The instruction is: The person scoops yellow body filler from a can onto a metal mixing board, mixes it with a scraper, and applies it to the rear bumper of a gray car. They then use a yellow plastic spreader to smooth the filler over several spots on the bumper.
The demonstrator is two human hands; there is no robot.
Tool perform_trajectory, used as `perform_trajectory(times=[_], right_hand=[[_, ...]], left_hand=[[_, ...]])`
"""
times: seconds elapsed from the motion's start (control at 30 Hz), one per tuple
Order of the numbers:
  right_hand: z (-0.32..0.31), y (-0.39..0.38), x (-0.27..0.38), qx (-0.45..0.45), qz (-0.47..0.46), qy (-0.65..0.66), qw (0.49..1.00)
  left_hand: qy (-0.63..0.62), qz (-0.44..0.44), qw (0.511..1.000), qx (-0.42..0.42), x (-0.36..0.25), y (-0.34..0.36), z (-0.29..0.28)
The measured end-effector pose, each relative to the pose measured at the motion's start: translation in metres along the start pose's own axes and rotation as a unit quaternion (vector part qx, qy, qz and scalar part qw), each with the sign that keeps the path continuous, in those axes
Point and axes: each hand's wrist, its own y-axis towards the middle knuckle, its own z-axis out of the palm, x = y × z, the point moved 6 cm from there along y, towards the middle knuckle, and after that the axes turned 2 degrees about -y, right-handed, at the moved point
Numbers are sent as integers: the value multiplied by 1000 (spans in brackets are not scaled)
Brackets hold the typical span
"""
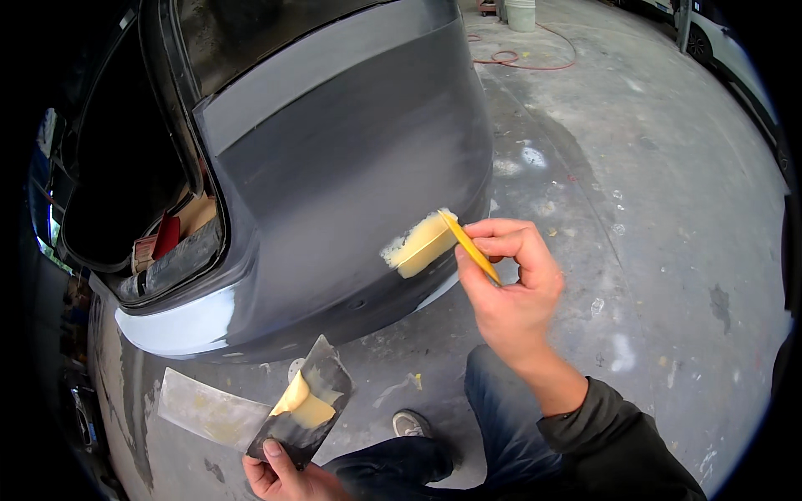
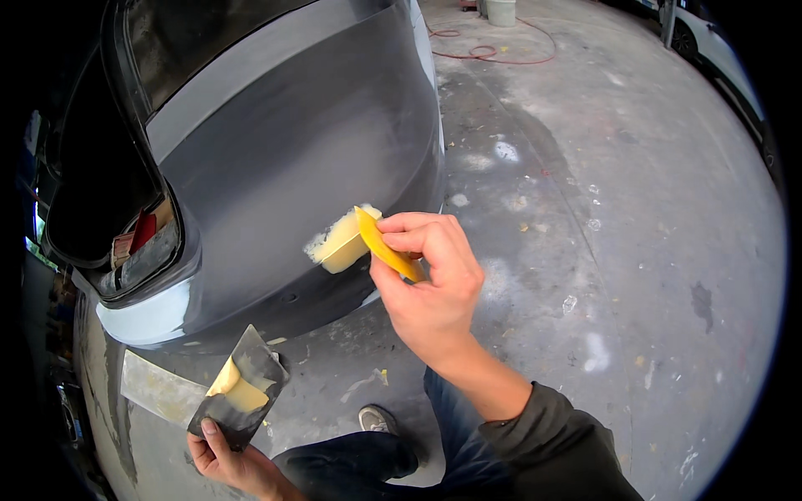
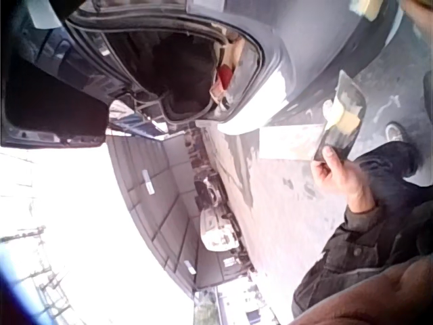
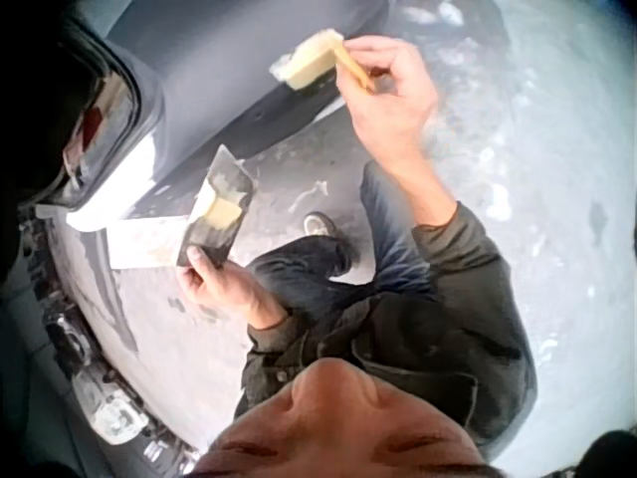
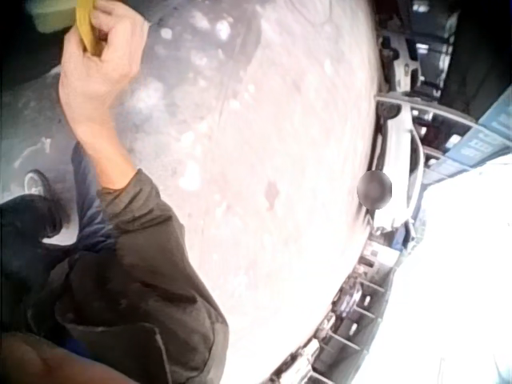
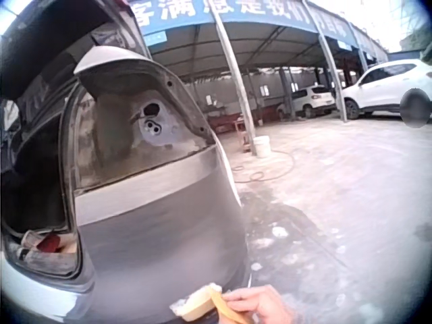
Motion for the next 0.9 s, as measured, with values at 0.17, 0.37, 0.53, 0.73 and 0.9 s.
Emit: perform_trajectory(times=[0.17, 0.37, 0.53, 0.73, 0.9], right_hand=[[21, -16, 16, 24, -145, -86, 985], [12, -7, 10, -53, -113, -94, 988], [26, -17, 21, -22, -129, -100, 986], [49, -40, 36, 31, -169, -91, 981], [20, -20, 29, -22, -124, -86, 988]], left_hand=[[-7, 6, 1000, -7, 1, 5, -2], [-15, -1, 1000, -14, 6, 9, -12], [-7, 8, 1000, -27, 1, 12, -9], [13, 18, 999, -41, 6, 16, -18], [3, 31, 998, -48, 7, 17, -22]])
